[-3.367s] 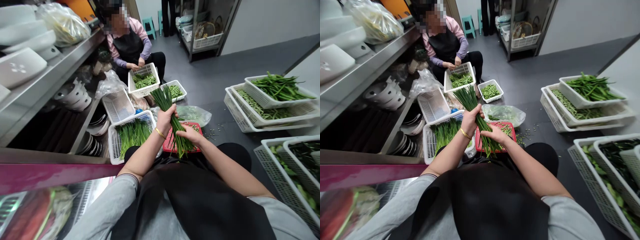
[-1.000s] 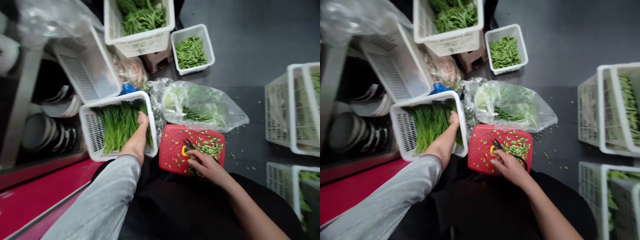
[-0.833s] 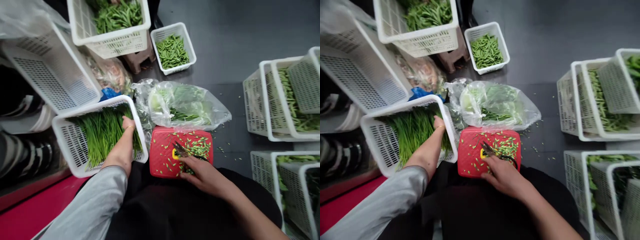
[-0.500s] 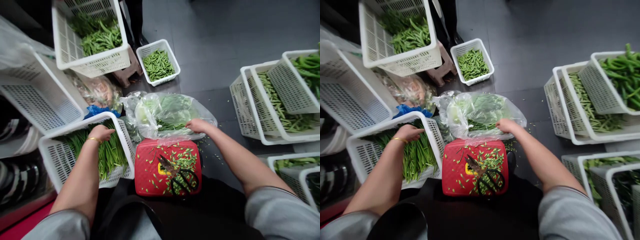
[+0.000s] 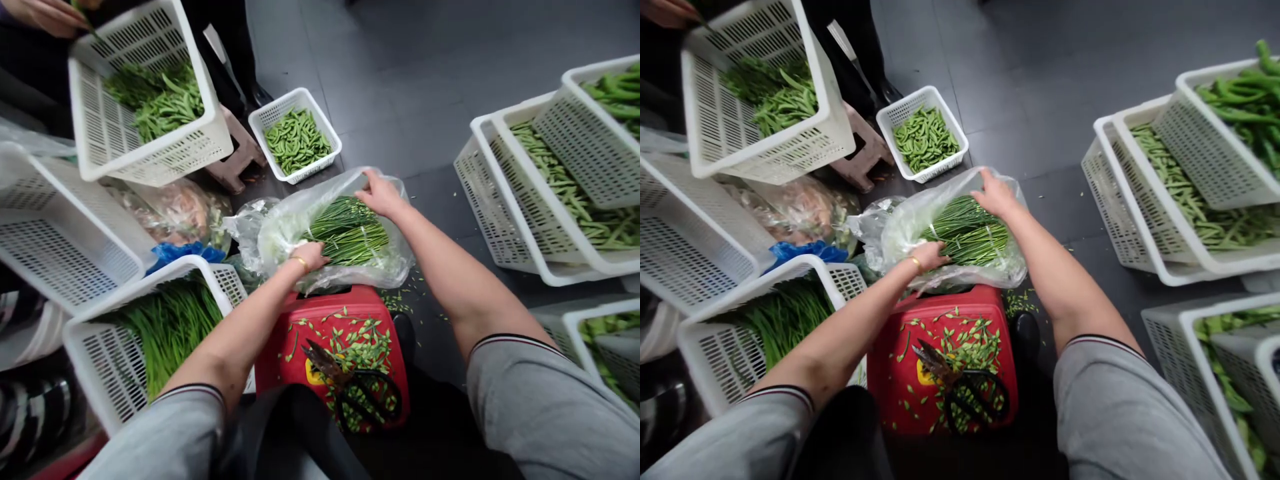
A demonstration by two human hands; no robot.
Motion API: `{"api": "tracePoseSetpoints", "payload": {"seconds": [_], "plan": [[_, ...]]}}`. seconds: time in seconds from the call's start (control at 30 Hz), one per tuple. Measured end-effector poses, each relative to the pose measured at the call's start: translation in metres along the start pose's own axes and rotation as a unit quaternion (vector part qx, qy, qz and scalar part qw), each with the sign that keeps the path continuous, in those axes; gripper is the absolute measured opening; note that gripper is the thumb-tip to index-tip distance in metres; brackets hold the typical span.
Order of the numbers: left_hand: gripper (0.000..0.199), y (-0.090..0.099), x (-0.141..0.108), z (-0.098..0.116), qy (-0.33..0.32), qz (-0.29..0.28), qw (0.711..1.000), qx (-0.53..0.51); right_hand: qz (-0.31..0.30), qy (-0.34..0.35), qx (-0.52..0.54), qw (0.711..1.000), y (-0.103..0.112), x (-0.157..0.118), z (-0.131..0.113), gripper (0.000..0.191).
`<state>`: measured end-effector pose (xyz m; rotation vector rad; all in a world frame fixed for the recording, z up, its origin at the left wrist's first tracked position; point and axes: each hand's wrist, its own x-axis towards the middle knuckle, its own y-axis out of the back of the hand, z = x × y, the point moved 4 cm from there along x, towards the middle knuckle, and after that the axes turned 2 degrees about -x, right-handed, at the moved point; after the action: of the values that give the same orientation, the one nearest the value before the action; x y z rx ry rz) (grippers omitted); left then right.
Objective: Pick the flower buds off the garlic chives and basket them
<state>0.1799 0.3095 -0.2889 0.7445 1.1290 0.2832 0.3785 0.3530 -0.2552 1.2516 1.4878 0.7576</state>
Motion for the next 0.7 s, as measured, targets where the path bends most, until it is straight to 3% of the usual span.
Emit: {"api": "tracePoseSetpoints", "payload": {"seconds": [0.1, 0.17, 0.27, 0.33, 0.43, 0.57, 0.7], "plan": [[0.052, 0.015, -0.011, -0.043, 0.027, -0.005, 0.998, 0.064, -0.090, 0.020, -0.089, 0.992, -0.033, -0.016, 0.001, 0.040], [0.067, 0.018, -0.021, -0.052, 0.018, -0.030, 0.994, 0.106, -0.157, 0.074, -0.094, 0.980, -0.070, -0.028, -0.009, 0.029], [0.084, 0.006, -0.035, -0.031, -0.054, -0.059, 0.988, 0.133, -0.177, 0.121, -0.094, 0.972, -0.116, -0.038, -0.022, 0.031], [0.078, -0.008, -0.045, -0.009, -0.116, -0.068, 0.983, 0.126, -0.163, 0.137, -0.098, 0.972, -0.136, -0.041, -0.024, 0.042], [0.057, -0.023, -0.058, 0.011, -0.182, -0.082, 0.973, 0.112, -0.158, 0.162, -0.091, 0.970, -0.149, -0.049, -0.016, 0.051], [0.032, -0.022, -0.047, 0.006, -0.186, -0.104, 0.971, 0.112, -0.200, 0.145, -0.072, 0.966, -0.154, -0.075, 0.012, 0.030], [0.049, -0.007, 0.002, 0.000, -0.067, 0.035, 0.990, 0.119, -0.223, 0.105, -0.022, 0.969, -0.155, -0.115, 0.040, 0.021]]}}
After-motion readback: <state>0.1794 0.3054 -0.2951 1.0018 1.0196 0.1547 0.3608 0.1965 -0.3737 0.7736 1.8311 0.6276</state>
